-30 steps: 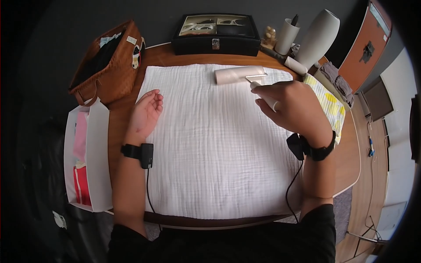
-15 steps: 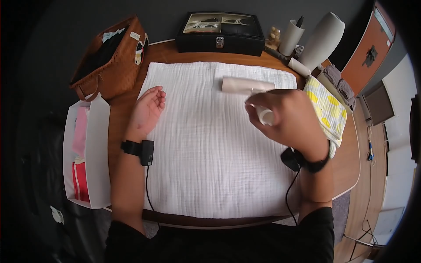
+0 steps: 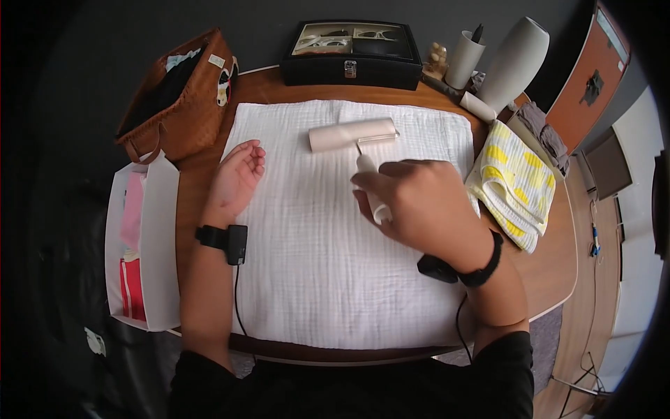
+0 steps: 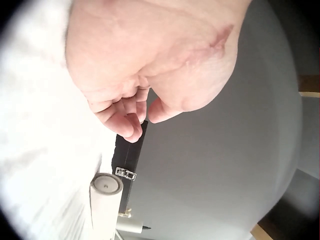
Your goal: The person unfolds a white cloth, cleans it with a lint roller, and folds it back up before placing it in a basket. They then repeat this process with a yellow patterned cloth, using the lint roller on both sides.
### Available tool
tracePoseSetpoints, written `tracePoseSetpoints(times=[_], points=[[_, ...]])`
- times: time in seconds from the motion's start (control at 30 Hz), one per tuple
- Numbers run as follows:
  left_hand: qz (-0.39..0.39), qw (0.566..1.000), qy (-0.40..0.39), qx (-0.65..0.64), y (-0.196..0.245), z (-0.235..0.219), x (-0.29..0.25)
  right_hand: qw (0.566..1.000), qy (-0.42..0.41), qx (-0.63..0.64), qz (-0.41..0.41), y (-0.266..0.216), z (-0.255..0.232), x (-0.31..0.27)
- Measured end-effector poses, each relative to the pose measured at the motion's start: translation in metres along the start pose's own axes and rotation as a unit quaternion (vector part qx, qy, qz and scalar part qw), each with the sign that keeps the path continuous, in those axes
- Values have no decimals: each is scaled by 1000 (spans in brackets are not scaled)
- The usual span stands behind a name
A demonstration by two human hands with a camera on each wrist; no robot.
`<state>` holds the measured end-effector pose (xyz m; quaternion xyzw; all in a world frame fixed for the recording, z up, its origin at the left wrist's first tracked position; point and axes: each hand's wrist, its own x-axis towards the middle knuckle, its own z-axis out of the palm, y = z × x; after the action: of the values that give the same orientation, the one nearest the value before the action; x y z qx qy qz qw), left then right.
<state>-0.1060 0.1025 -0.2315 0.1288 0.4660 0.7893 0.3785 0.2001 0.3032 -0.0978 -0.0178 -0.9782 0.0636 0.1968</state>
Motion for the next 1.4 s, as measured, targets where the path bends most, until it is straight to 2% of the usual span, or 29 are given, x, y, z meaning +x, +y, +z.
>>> tracePoseSetpoints(times=[0.13, 0.23, 0.4, 0.5, 0.63, 0.73, 0.8, 0.87, 0.93, 1.0, 1.07, 1.17, 1.27, 1.4], points=[[2, 1000, -7, -1, -1, -4, 1, 997, 76, -15, 15, 35, 41, 9], [1, 1000, -7, -9, -1, -5, 1, 999, 14, -31, 16, 28, 20, 6], [0, 1000, -13, -4, -2, -4, 1, 998, -55, 15, 9, -21, -38, -12], [0, 1000, -8, -2, -1, -3, 1, 998, -47, 25, 14, -25, -35, -10], [-1, 1000, -5, -9, -1, -3, 1, 998, 18, -44, 41, 5, 16, 4], [1, 1000, 1, -13, 0, 0, -3, 985, -23, -162, 46, 26, 41, 0], [5, 1000, -5, -10, 0, 0, -2, 989, -33, -140, 40, 19, 25, -1], [5, 1000, -3, -12, -3, -4, -2, 989, -51, -131, 41, -2, -11, -6], [2, 1000, -1, -13, -4, -5, 2, 990, -107, -90, 36, -22, -42, -17], [-5, 1000, -4, -18, -3, -5, 3, 996, -90, 7, 10, -37, -59, -25], [-9, 1000, -6, -20, -2, -4, 2, 998, -40, 47, -20, -48, -67, -19], [-8, 1000, -10, -16, -2, -2, 2, 984, -5, 141, -109, -47, -66, -7], [-3, 1000, -14, -11, 0, -4, 1, 940, -7, 297, -168, -47, -41, -5], [-3, 1000, -9, -16, -1, -3, 0, 910, -91, 360, -183, -39, -4, -2]])
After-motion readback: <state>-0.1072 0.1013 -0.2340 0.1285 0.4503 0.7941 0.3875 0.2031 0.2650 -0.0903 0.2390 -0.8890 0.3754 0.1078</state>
